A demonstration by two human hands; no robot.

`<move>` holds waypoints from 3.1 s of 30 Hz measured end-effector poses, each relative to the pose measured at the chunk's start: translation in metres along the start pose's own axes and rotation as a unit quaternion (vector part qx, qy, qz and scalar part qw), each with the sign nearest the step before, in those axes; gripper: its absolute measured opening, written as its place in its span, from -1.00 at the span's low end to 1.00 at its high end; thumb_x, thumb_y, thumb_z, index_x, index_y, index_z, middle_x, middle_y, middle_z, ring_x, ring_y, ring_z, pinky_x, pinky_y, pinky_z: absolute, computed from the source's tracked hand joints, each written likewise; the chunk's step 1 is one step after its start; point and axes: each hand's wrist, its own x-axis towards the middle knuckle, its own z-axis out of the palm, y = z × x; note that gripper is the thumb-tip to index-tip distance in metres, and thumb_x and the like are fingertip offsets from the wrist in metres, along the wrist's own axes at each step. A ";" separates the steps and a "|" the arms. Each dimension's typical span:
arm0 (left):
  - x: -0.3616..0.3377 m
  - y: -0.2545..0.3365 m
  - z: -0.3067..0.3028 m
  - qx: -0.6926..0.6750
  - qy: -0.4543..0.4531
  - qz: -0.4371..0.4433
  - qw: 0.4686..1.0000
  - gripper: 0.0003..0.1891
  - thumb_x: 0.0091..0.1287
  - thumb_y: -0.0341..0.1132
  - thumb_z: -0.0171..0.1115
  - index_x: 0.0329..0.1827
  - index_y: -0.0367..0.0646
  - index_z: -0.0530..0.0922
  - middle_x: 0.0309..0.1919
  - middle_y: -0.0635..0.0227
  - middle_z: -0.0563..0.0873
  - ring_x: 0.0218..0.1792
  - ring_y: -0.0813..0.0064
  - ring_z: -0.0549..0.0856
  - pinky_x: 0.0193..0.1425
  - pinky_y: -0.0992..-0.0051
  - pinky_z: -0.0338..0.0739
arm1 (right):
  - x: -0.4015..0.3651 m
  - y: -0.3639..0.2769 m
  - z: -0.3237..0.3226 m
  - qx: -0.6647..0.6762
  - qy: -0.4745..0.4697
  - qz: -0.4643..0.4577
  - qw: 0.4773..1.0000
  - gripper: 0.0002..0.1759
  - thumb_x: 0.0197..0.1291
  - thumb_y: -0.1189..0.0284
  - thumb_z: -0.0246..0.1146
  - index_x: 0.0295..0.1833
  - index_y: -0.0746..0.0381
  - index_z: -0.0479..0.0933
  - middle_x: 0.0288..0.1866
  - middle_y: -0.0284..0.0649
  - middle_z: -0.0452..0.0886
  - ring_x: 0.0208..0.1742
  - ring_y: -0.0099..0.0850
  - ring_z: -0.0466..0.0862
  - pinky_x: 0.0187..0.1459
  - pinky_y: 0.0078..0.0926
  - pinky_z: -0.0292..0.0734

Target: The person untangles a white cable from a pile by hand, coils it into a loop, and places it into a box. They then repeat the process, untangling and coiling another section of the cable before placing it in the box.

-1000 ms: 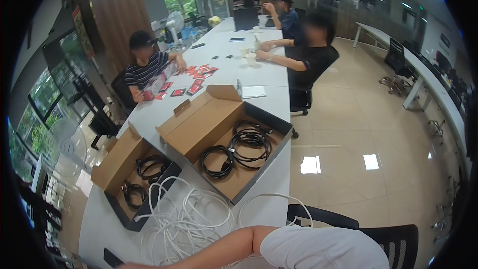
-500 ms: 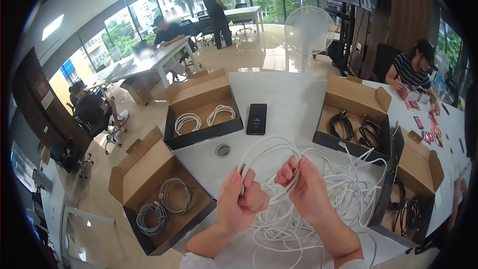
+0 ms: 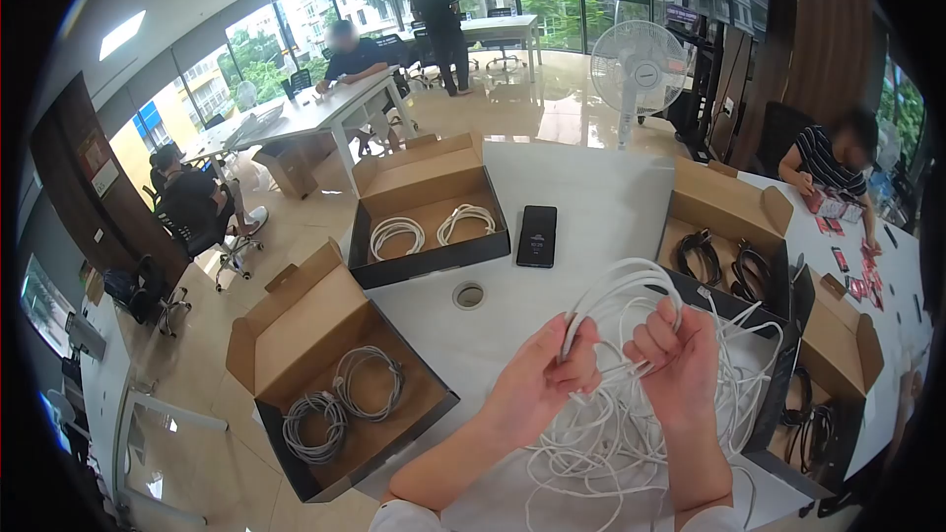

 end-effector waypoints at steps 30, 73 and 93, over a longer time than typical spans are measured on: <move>0.011 0.006 -0.024 0.091 0.050 0.189 0.976 -0.64 0.51 -0.02 -0.07 -0.10 -0.17 0.44 -0.35 0.42 0.48 -0.42 0.59 0.45 -0.33 0.58 0.32 | 0.013 0.021 0.003 -0.244 -0.042 -0.137 0.959 -0.74 0.50 0.33 -0.13 -0.09 0.29 0.37 -0.46 -0.38 0.33 -0.34 -0.54 0.40 -0.07 -0.48 0.41; 0.021 -0.021 -0.044 -0.158 0.098 -0.031 0.982 -0.48 0.46 -0.02 -0.11 0.27 -0.28 0.35 0.18 0.13 0.51 0.17 0.28 0.55 0.14 0.39 0.54 | 0.017 0.071 -0.005 -0.591 0.106 -0.473 0.644 -0.77 0.18 0.46 0.19 -0.06 0.27 0.43 0.24 -0.05 0.35 0.34 0.03 0.31 0.25 0.01 0.24; 0.029 0.010 -0.039 -0.119 0.171 0.092 0.974 -0.71 0.54 -0.06 -0.13 -0.31 -0.02 0.34 -0.63 0.57 0.20 -0.62 0.64 0.22 -0.40 0.57 0.27 | 0.000 0.050 0.011 -0.393 -0.055 -0.189 0.898 -0.52 0.13 0.58 0.27 0.21 0.24 0.41 0.27 -0.04 0.34 0.30 -0.19 0.43 0.23 -0.20 0.38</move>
